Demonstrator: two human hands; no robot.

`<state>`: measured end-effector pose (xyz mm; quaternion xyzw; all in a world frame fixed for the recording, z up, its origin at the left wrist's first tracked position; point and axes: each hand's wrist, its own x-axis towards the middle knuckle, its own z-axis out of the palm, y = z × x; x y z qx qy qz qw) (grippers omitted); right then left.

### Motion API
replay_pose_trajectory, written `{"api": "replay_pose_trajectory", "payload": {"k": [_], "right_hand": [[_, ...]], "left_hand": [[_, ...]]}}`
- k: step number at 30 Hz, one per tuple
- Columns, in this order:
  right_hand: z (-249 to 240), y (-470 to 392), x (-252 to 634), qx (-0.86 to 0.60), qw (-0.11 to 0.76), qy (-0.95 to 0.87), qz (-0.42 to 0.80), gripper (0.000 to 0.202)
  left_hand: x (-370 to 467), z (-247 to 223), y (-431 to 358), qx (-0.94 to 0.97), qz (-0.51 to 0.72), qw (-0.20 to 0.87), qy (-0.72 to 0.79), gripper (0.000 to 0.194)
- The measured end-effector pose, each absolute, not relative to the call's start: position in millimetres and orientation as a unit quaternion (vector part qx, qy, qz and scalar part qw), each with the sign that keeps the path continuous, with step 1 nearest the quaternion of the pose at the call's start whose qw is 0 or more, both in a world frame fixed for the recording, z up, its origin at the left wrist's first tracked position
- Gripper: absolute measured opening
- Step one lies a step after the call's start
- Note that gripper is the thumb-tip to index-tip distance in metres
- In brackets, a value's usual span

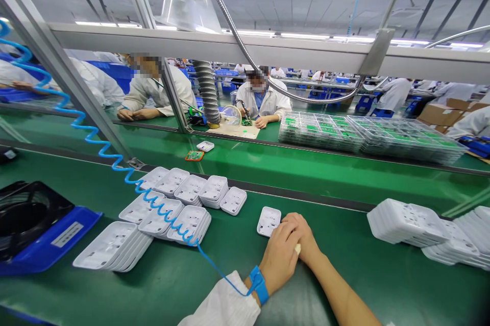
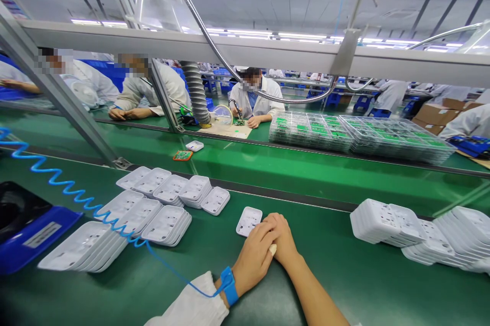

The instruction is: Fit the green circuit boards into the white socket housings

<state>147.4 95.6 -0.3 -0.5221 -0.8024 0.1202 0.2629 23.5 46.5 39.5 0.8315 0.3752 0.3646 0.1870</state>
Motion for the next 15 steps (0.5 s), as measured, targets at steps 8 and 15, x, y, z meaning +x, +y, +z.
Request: {"api": "replay_pose_trajectory", "payload": {"k": [8,15], "right_hand": [[-5,97,148,-0.516,0.277,-0.803,0.113,0.015],[6,93,146,-0.516,0.275,-0.803,0.114,0.012]], "left_hand": [[23,39,47,0.832,0.362,0.186,0.377,0.041],[23,37,48,0.836,0.359,0.186,0.373,0.043]]}}
